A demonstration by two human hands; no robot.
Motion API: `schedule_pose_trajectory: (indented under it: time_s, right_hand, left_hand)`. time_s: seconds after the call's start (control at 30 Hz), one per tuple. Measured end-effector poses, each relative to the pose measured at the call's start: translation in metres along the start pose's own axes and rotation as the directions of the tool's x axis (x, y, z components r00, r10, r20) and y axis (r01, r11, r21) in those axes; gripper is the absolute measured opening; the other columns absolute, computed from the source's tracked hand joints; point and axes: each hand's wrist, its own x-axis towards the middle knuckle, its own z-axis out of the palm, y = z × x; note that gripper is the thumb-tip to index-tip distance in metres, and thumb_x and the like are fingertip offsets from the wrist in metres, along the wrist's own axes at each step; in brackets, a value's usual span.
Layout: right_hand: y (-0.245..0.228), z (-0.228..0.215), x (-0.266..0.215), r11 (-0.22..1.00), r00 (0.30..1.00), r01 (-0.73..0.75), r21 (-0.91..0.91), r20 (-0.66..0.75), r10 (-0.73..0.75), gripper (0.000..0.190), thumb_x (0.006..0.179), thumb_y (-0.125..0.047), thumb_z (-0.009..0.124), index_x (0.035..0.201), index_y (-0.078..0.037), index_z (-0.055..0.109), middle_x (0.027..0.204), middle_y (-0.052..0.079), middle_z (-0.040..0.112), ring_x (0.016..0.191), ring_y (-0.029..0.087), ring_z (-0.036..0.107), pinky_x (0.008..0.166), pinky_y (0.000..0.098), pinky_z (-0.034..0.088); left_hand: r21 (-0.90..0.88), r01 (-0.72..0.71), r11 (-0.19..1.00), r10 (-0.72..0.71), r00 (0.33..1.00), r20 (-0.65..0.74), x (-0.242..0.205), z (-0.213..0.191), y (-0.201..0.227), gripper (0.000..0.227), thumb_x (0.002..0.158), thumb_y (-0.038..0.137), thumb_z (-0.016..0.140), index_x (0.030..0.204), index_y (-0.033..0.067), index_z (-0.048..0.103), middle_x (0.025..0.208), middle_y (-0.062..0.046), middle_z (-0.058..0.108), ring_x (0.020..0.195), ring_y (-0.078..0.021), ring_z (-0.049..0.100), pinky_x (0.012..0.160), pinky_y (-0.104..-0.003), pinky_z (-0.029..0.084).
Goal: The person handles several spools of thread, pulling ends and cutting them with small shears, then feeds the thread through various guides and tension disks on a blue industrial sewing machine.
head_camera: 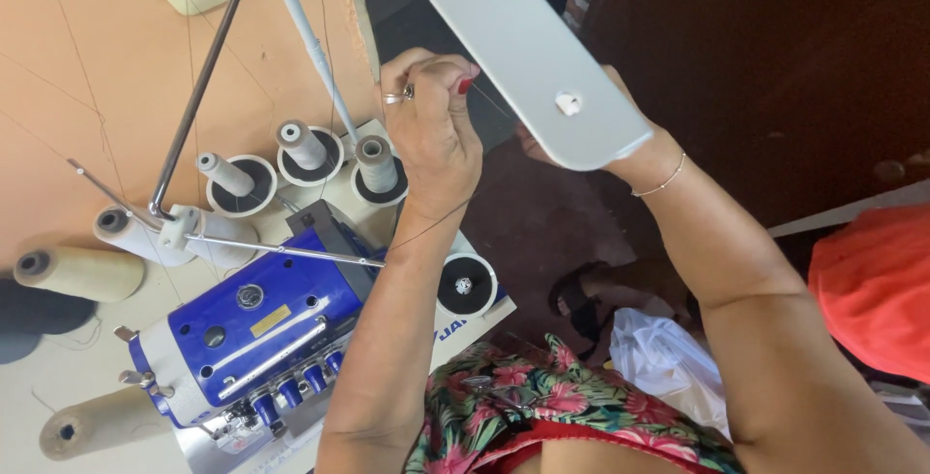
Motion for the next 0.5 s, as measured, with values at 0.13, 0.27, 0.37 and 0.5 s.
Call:
schedule_pose_trajectory:
  time_s: [0.13, 0.27, 0.37, 0.5]
  right_hand:
    - [0.004, 0.001, 0.000, 0.656, 0.902, 0.367, -0.659, 0.079, -0.425, 0.018, 0.080, -0.011, 0.069, 0.090, -0.012, 0.054, 0.085, 0.001, 0.058, 0.076, 0.014, 0.057, 0.071, 0.0261, 0.049]
    - [0.002, -0.001, -0.009, -0.373, 0.592, 0.351, -0.859, 0.512, -0.622, 0.029, 0.089, -0.009, 0.083, 0.113, -0.008, 0.066, 0.108, 0.002, 0.072, 0.097, 0.011, 0.068, 0.086, 0.0238, 0.055]
    - [0.025, 0.031, 0.006, 0.056, 0.707, 0.503, -0.863, 0.373, -0.601, 0.039, 0.077, -0.010, 0.089, 0.112, -0.007, 0.071, 0.105, 0.004, 0.075, 0.096, 0.014, 0.074, 0.086, 0.0267, 0.064]
    - [0.032, 0.027, 0.012, 0.136, 0.727, 0.450, -0.882, 0.274, -0.630, 0.021, 0.085, 0.001, 0.075, 0.075, -0.015, 0.066, 0.074, -0.006, 0.068, 0.071, 0.005, 0.064, 0.062, 0.0207, 0.052]
  left_hand:
    - [-0.006, -0.028, 1.000, 0.027, 0.998, -0.059, -0.002, 0.005, -0.003, 0.016, 0.105, 0.002, 0.046, 0.094, 0.0105, 0.054, 0.085, 0.001, 0.065, 0.092, -0.0235, 0.056, 0.085, -0.035, 0.042]
    - [0.034, 0.025, 0.999, -0.025, 1.000, 0.009, -0.006, 0.005, -0.005, 0.014, 0.105, 0.004, 0.045, 0.092, 0.0074, 0.049, 0.097, -0.012, 0.058, 0.101, -0.0231, 0.054, 0.083, -0.039, 0.042]
    - [-0.408, 0.711, 0.572, -0.777, 0.630, 0.009, -0.015, 0.025, -0.010, 0.010, 0.092, 0.023, 0.063, 0.096, 0.0149, 0.060, 0.104, -0.001, 0.058, 0.099, -0.0145, 0.060, 0.090, -0.032, 0.049]
    - [0.097, 0.043, 0.994, -0.042, 0.999, -0.021, -0.017, 0.016, -0.010, 0.026, 0.094, -0.004, 0.072, 0.119, -0.0042, 0.062, 0.117, -0.020, 0.052, 0.107, -0.0362, 0.054, 0.084, -0.047, 0.054]
